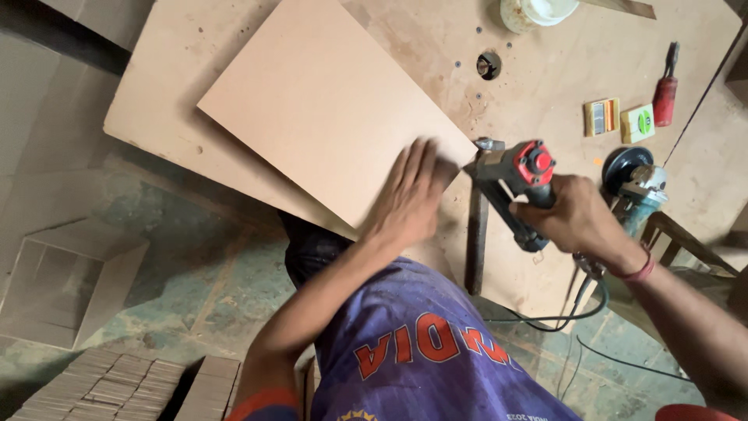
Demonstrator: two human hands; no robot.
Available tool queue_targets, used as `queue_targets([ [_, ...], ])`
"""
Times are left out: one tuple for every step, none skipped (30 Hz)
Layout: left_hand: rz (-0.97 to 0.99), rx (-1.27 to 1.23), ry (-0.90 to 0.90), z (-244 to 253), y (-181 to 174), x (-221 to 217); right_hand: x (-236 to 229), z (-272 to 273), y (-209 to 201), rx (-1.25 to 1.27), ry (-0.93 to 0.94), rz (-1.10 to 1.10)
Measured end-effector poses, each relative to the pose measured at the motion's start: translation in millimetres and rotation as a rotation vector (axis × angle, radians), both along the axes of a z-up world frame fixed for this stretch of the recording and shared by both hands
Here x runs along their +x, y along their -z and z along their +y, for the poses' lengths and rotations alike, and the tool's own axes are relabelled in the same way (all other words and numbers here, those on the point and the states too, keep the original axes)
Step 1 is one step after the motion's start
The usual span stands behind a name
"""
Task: The person assembles small wooden boxes by applying glue to the edges of a pre-cut frame and attaching a flat panel to form the base. They use a pneumatic nail gun to secure the panel and then inspect the joints.
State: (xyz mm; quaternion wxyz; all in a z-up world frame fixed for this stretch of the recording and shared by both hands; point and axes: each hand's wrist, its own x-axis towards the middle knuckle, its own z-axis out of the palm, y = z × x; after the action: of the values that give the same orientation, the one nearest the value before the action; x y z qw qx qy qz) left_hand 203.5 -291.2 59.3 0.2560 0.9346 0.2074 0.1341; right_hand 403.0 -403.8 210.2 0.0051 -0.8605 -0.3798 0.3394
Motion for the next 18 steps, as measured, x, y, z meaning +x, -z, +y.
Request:
queue_targets([
  [-0.024, 0.014, -0.014, -7.9, 0.5, -13.7, -3.4, -1.1, 1.2, 0.011, -0.002, 0.010],
  [-0.047, 0.029, -0.028, -14.2, 1.7, -25.7, -6.3, -0.7, 3.4, 0.013, -0.020, 0.016],
  [-0.069, 0.036, -0.046, -19.8, 4.2, -33.8, -9.7, -1.8, 5.4, 0.007, -0.041, 0.024],
  [-0.078, 0.044, -0.030, -22.6, 7.8, -39.4, -13.0, -2.8, 7.4, 0.001, -0.062, 0.032],
  [-0.087, 0.052, -0.017, -25.0, 10.7, -44.4, -16.1, -3.1, 8.9, -0.018, -0.054, 0.034],
  [-0.095, 0.060, -0.004, -27.0, 12.8, -47.8, -19.1, -3.5, 9.8, -0.037, -0.045, 0.036],
  [-0.095, 0.063, -0.007, -27.1, 14.5, -48.1, -21.0, -2.8, 10.5, -0.050, -0.037, 0.035],
  [-0.095, 0.066, -0.009, -27.2, 15.5, -47.5, -22.3, -2.0, 10.5, -0.059, -0.028, 0.025],
  [-0.093, 0.065, -0.010, -28.2, 15.9, -47.1, -23.5, -2.2, 9.6, -0.072, -0.017, 0.016],
  [-0.087, 0.069, -0.016, -29.0, 16.0, -46.6, -24.5, -2.3, 8.8, -0.084, -0.006, 0.008],
  [-0.082, 0.075, -0.019, -28.4, 16.3, -46.4, -25.9, -1.9, 8.6, -0.075, -0.013, 0.006],
  [-0.076, 0.081, -0.022, -27.8, 16.3, -45.9, -26.3, -1.5, 8.4, -0.066, -0.020, 0.004],
  [-0.076, 0.086, -0.021, -27.6, 16.1, -45.3, -26.6, -1.9, 8.1, -0.057, -0.024, 0.003],
  [-0.075, 0.090, -0.019, -26.9, 16.1, -44.7, -26.5, -2.5, 8.0, -0.050, -0.038, -0.010],
  [-0.074, 0.092, -0.017, -27.3, 15.7, -45.2, -27.1, -3.8, 7.9, -0.044, -0.051, -0.023],
  [-0.070, 0.078, -0.005, -27.8, 15.0, -46.6, -27.8, -5.3, 8.0, -0.038, -0.064, -0.035],
  [-0.066, 0.067, 0.004, -26.8, 14.3, -48.2, -28.6, -6.4, 7.5, -0.042, -0.050, -0.035],
  [-0.061, 0.056, 0.012, -25.7, 13.4, -50.2, -30.5, -8.7, 6.3, -0.045, -0.036, -0.034],
])
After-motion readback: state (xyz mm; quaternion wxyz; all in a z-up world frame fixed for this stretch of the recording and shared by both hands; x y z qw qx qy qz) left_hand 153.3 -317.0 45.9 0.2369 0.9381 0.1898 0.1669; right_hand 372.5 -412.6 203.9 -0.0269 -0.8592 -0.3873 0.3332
